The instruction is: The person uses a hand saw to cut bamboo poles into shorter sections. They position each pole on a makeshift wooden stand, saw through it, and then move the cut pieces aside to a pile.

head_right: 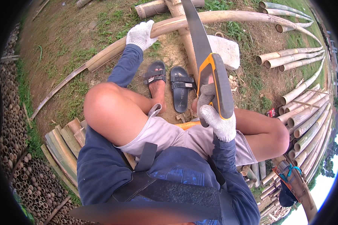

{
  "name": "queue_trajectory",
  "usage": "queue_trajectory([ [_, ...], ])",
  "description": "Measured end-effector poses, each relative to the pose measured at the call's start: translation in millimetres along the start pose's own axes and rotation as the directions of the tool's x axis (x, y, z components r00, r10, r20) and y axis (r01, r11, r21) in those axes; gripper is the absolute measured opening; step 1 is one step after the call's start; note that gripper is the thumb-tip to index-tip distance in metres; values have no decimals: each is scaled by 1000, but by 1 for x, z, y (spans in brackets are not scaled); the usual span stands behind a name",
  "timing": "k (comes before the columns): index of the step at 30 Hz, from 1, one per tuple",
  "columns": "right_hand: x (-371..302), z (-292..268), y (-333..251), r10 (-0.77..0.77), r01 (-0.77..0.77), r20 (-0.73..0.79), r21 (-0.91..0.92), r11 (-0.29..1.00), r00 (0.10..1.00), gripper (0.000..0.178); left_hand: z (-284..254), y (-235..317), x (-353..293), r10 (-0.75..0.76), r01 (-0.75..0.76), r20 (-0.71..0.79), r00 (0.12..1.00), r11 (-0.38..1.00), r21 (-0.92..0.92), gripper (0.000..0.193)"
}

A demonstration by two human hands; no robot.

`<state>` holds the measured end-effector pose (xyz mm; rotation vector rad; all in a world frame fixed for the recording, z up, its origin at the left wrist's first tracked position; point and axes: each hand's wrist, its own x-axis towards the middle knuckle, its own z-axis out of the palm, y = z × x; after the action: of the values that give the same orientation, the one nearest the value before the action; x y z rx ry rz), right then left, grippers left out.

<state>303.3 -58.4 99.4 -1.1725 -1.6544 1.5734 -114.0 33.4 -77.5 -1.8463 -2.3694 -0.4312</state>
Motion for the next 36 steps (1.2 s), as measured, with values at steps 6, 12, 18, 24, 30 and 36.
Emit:
queue_trajectory([
  [6, 49, 55, 28, -108, 151, 184, -240, 959, 977, 51, -1, 4, 1, -74, 75, 39, 996, 997, -4, 69],
  [12, 90, 56, 57, -23, 35, 274, -37, 999, 961, 47, -2, -5, 14, -129, 135, 169, 977, 991, -21, 79],
  [18, 106, 58, 75, -188, 194, 54, -156, 969, 981, 54, -1, -26, 44, -145, 159, 385, 912, 987, -5, 92],
  [24, 103, 64, 77, -325, 309, -30, -242, 920, 945, 66, -3, -33, 55, -106, 134, 539, 835, 991, -14, 112],
  [30, 44, 47, 77, -312, 290, -39, -271, 918, 949, 63, -2, -29, 58, -144, 164, 547, 824, 986, 12, 108],
  [36, 49, 40, 75, -314, 292, -37, -280, 914, 949, 61, -6, -28, 56, -125, 185, 520, 845, 981, -64, 106],
])
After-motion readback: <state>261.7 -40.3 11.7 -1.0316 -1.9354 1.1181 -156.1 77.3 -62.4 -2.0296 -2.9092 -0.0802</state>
